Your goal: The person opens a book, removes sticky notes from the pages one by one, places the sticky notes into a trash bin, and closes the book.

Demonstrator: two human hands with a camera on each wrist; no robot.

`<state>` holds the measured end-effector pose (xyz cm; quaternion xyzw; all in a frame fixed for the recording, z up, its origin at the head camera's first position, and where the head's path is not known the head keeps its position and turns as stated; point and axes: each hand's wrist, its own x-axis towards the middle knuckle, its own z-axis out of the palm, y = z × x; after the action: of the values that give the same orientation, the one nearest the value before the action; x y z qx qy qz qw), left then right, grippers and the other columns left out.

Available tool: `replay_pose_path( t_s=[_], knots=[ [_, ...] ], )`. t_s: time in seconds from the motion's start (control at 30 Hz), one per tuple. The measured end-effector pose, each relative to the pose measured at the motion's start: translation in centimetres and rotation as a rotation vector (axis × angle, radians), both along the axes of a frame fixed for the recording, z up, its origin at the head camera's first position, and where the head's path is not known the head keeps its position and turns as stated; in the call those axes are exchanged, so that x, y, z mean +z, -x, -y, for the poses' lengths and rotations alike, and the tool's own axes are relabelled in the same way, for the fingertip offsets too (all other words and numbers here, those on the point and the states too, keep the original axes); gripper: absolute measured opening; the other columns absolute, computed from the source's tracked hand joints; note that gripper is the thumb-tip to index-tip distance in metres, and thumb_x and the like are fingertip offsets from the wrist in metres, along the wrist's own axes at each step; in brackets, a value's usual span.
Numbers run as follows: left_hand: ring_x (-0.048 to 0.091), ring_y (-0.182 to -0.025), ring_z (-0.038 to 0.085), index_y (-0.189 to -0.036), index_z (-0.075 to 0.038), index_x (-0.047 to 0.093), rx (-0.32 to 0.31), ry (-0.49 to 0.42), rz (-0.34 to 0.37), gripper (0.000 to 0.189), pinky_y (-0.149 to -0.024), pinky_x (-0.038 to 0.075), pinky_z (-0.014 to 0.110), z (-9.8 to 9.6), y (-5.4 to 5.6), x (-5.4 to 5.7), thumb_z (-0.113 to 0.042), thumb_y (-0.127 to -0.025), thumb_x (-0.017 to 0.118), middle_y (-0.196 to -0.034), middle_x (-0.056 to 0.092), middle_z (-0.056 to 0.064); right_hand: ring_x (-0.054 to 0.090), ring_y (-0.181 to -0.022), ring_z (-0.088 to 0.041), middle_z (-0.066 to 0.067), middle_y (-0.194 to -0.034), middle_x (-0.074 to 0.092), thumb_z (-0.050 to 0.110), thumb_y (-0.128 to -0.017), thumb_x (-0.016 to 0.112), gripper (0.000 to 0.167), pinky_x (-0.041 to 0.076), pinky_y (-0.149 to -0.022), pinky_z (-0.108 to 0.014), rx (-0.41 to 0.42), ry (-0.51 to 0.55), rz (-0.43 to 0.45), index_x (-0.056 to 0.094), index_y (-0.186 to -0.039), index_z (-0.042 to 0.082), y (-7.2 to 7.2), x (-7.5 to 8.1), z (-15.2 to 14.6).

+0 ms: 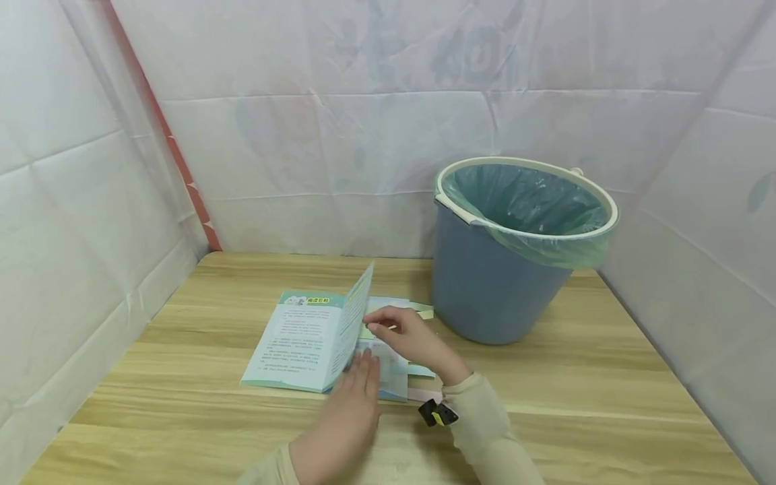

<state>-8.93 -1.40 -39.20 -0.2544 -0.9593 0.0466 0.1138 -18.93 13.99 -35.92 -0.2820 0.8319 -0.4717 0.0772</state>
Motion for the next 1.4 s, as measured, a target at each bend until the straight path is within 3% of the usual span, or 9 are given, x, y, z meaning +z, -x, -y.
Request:
replay_pose_path(
  t_s=[0.1, 0.23, 0.33, 0.43, 0.6, 0.93, 1.17, 1.3, 1.4],
  knots=[
    [0.045, -0.131, 0.032, -0.133, 0.008, 0.049, 0.047, -0.044, -0.004, 0.049, -0.103, 0.042, 0.037, 0.4, 0.4, 0.1, -0.017, -0.092, 0.061, -0.138, 0.049, 0.024, 0.064, -0.097, -0.028, -0.017, -0.109, 0.066, 0.01, -0.097, 0.056, 0.024, 0.053, -0.082, -0.033, 0.017, -0.208, -0.084, 0.063, -0.113, -0.006, -0.7, 0.1, 0.4],
    [0.046, -0.129, 0.037, -0.131, 0.01, 0.05, 0.096, -0.096, 0.032, 0.055, -0.104, 0.041, 0.04, 0.9, 0.9, 0.3, -0.023, -0.09, 0.066, -0.136, 0.05, 0.026, 0.062, -0.103, -0.037, -0.023, -0.111, 0.065, 0.01, -0.092, 0.063, 0.03, 0.05, -0.088, -0.046, 0.018, -0.493, -0.024, 0.062, -0.111, -0.012, -2.0, 0.1, 1.3],
    [0.047, -0.128, 0.039, -0.13, 0.01, 0.051, 0.112, -0.104, 0.047, 0.062, -0.102, 0.042, 0.042, 1.3, 1.2, 0.3, -0.029, -0.087, 0.07, -0.135, 0.051, 0.027, 0.063, -0.103, -0.037, -0.023, -0.108, 0.066, 0.012, -0.089, 0.068, 0.032, 0.048, -0.089, -0.049, 0.013, -0.59, 0.029, 0.062, -0.109, -0.013, -2.5, -0.2, 1.7],
    [0.05, -0.125, 0.039, -0.127, 0.012, 0.053, 0.119, -0.098, 0.037, 0.059, -0.101, 0.043, 0.042, 1.6, 1.5, 0.2, -0.027, -0.087, 0.07, -0.131, 0.053, 0.028, 0.064, -0.08, -0.026, -0.018, -0.092, 0.067, 0.012, -0.088, 0.069, 0.025, 0.051, -0.077, -0.042, 0.021, -0.606, 0.044, 0.065, -0.099, -0.01, -2.4, -0.6, 1.9],
    [0.054, -0.119, 0.039, -0.124, 0.012, 0.056, 0.155, -0.043, 0.048, 0.043, -0.098, 0.045, 0.043, 2.3, 2.2, 0.4, -0.015, -0.091, 0.062, -0.126, 0.057, 0.027, 0.042, -0.058, -0.013, -0.003, -0.065, 0.052, 0.01, -0.087, 0.069, 0.015, 0.038, -0.059, -0.031, 0.036, -0.576, 0.076, 0.063, -0.083, -0.003, -2.5, -0.9, 1.8],
    [0.063, -0.105, 0.038, -0.111, 0.013, 0.061, 0.203, 0.021, 0.039, 0.032, -0.09, 0.051, 0.04, 4.0, 3.7, -0.4, -0.011, -0.089, 0.062, -0.112, 0.064, 0.026, 0.033, -0.057, -0.011, 0.004, -0.062, 0.037, 0.009, -0.085, 0.072, 0.015, 0.029, -0.057, -0.027, 0.038, -0.577, 0.043, 0.061, -0.079, -0.001, -2.4, -0.7, 1.7],
    [0.066, -0.08, 0.032, -0.087, 0.01, 0.063, 0.175, -0.005, 0.014, 0.018, -0.072, 0.055, 0.037, 5.1, 4.4, -0.8, -0.007, -0.085, 0.066, -0.085, 0.066, 0.022, 0.032, -0.055, -0.012, 0.004, -0.06, 0.034, 0.007, -0.083, 0.073, 0.018, 0.027, -0.054, -0.026, 0.006, -0.579, 0.052, 0.058, -0.074, 0.002, -2.4, -0.9, 1.9],
    [0.064, -0.073, 0.028, -0.08, 0.007, 0.06, 0.178, -0.018, 0.09, 0.018, -0.069, 0.054, 0.036, 5.4, 5.0, -1.0, -0.008, -0.086, 0.067, -0.076, 0.063, 0.018, 0.036, -0.057, -0.014, 0.0, -0.062, 0.042, 0.007, -0.081, 0.076, 0.02, 0.029, -0.055, -0.028, -0.054, -0.612, 0.053, 0.057, -0.078, 0.001, -2.6, -1.0, 2.3],
    [0.064, -0.073, 0.027, -0.082, 0.006, 0.06, 0.185, -0.03, 0.146, 0.028, -0.069, 0.054, 0.036, 5.5, 5.3, -1.1, -0.018, -0.084, 0.073, -0.074, 0.061, 0.016, 0.044, -0.063, -0.017, -0.005, -0.072, 0.052, 0.009, -0.078, 0.079, 0.025, 0.038, -0.058, -0.032, -0.087, -0.621, -0.039, 0.059, -0.087, -0.003, -2.7, -1.3, 2.6]
  ],
)
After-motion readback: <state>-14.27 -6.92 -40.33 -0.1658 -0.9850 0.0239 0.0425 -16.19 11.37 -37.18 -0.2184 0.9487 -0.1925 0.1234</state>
